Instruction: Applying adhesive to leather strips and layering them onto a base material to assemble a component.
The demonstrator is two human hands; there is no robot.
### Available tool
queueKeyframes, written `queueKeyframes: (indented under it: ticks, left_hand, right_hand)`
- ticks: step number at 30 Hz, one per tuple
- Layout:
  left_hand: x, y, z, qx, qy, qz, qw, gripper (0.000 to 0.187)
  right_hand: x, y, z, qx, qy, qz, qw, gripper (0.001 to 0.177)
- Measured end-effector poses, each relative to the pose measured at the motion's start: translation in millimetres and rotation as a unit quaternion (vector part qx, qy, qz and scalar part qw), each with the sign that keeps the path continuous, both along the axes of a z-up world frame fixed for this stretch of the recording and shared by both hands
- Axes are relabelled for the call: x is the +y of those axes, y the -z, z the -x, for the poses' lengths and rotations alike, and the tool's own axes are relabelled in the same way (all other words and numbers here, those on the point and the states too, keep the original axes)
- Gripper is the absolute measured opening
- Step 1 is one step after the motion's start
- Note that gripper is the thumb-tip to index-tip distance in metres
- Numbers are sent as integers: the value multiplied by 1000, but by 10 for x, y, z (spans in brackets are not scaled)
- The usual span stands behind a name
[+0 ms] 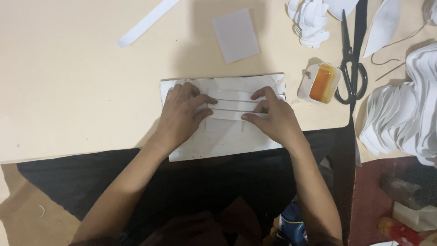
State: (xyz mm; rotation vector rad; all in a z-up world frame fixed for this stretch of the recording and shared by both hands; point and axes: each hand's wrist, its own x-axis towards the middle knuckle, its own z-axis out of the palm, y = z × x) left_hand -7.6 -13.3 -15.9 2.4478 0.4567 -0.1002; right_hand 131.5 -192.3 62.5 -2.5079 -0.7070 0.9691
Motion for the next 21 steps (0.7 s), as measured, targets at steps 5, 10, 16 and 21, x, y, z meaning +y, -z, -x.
queueKeyframes:
  ticks: [5, 10, 16, 21]
  left_hand:
    - [-7, -13, 10, 2, 4, -2, 1000, 19]
    - [-15, -36, 13, 0, -4, 1, 1000, 18]
    - [-7, 9, 30, 0, 13, -15, 1000, 20]
    - [0, -54, 15, -6, 27, -36, 999, 20]
  right_hand:
    - [-8, 45, 5, 0, 16, -11, 1000, 47]
    - [-1, 70, 9, -2, 18, -7, 1000, 47]
    - [10, 161, 136, -202, -58, -3, 978, 80]
    - [379, 480, 290, -178, -82, -127, 972, 122]
